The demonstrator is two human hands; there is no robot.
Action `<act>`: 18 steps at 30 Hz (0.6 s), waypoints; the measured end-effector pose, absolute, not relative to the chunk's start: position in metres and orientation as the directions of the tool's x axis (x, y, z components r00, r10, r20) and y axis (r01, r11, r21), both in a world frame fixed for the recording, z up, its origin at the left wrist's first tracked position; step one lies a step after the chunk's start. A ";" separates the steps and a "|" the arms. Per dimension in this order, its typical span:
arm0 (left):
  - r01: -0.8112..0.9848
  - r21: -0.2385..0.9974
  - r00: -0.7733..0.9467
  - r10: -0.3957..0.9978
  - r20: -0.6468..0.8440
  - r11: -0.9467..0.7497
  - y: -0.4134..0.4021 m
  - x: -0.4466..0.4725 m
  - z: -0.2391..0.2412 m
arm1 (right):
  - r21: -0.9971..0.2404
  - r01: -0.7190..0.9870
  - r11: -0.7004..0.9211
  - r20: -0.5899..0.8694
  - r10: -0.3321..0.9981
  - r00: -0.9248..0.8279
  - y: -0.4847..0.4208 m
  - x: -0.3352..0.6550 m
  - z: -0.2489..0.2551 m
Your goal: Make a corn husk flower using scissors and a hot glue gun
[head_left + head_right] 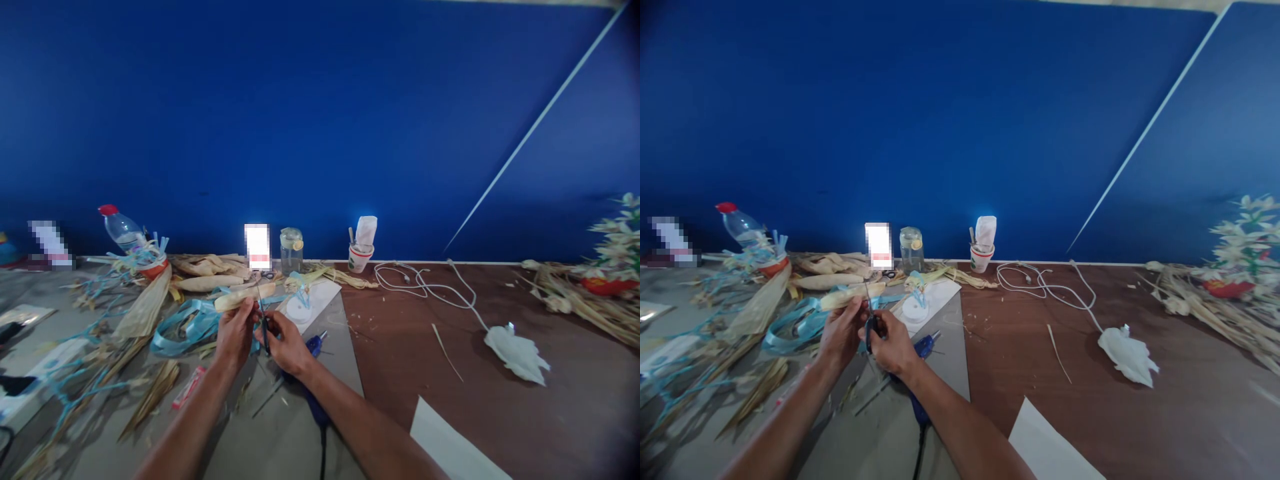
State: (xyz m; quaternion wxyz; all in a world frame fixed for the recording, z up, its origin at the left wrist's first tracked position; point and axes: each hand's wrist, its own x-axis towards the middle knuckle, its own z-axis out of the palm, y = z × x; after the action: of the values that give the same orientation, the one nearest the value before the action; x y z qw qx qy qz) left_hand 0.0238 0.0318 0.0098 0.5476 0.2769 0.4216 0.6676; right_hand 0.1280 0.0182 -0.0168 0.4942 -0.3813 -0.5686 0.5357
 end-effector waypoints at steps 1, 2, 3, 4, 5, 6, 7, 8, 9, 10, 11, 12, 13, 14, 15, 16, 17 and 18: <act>-0.503 0.863 -0.250 0.964 -0.089 -0.050 0.032 0.024 0.010 | -0.986 -0.099 0.133 0.152 0.962 -0.225 0.018 0.128 -0.018; -0.506 0.860 -0.256 0.963 -0.086 -0.058 0.032 0.024 0.011 | -0.987 -0.098 0.129 0.149 0.962 -0.228 0.019 0.128 -0.019; -0.507 0.859 -0.266 0.960 -0.081 -0.069 0.032 0.024 0.011 | -0.987 -0.096 0.125 0.144 0.964 -0.225 0.019 0.127 -0.021; -0.506 0.859 -0.281 0.957 -0.074 -0.082 0.033 0.024 0.011 | -0.988 -0.094 0.125 0.143 0.965 -0.220 0.019 0.127 -0.022; -0.503 0.859 -0.299 0.952 -0.067 -0.097 0.033 0.023 0.012 | -0.987 -0.092 0.128 0.146 0.966 -0.212 0.020 0.127 -0.023; -0.501 0.858 -0.315 0.947 -0.060 -0.112 0.034 0.022 0.012 | -0.987 -0.095 0.133 0.150 0.968 -0.201 0.020 0.127 -0.024; -0.502 0.855 -0.330 0.942 -0.054 -0.127 0.035 0.021 0.011 | -0.985 -0.107 0.135 0.153 0.970 -0.188 0.021 0.127 -0.024; -0.506 0.851 -0.344 0.938 -0.051 -0.139 0.035 0.020 0.011 | -0.983 -0.128 0.133 0.155 0.972 -0.176 0.021 0.128 -0.023; -0.513 0.846 -0.352 0.935 -0.052 -0.146 0.036 0.019 0.010 | -0.979 -0.159 0.126 0.152 0.974 -0.166 0.022 0.128 -0.023; -0.523 0.839 -0.354 0.934 -0.055 -0.149 0.037 0.018 0.010 | -0.974 -0.198 0.114 0.146 0.976 -0.159 0.023 0.129 -0.021; -0.535 0.832 -0.353 0.934 -0.060 -0.149 0.037 0.017 0.010 | -0.966 -0.239 0.100 0.139 0.979 -0.151 0.025 0.130 -0.020; -0.544 0.826 -0.349 0.935 -0.068 -0.144 0.037 0.018 0.009 | -0.956 -0.280 0.088 0.131 0.982 -0.139 0.026 0.131 -0.019; -0.548 0.825 -0.345 0.936 -0.076 -0.135 0.037 0.018 0.009 | -0.945 -0.318 0.081 0.125 0.985 -0.119 0.028 0.132 -0.017; -0.544 0.829 -0.342 0.936 -0.080 -0.128 0.037 0.019 0.010 | -0.933 -0.351 0.077 0.117 0.988 -0.096 0.029 0.132 -0.017; -0.534 0.837 -0.341 0.936 -0.081 -0.122 0.037 0.020 0.010 | -0.924 -0.375 0.074 0.109 0.991 -0.073 0.031 0.133 -0.016; -0.518 0.848 -0.343 0.936 -0.080 -0.117 0.036 0.021 0.010 | -0.917 -0.391 0.072 0.102 0.993 -0.054 0.032 0.134 -0.015; -0.502 0.857 -0.346 0.935 -0.078 -0.115 0.036 0.022 0.011 | -0.914 -0.399 0.071 0.096 0.994 -0.043 0.032 0.134 -0.015; -0.492 0.863 -0.350 0.934 -0.074 -0.116 0.035 0.023 0.011 | -0.915 -0.399 0.067 0.091 0.995 -0.042 0.032 0.135 -0.015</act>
State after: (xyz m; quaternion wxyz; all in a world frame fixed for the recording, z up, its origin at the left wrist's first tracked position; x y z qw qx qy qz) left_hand 0.0233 0.0350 0.0114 0.5085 0.2580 0.4282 0.7010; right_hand 0.1347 0.0318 -0.0145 0.5955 -0.3527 -0.4228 0.5851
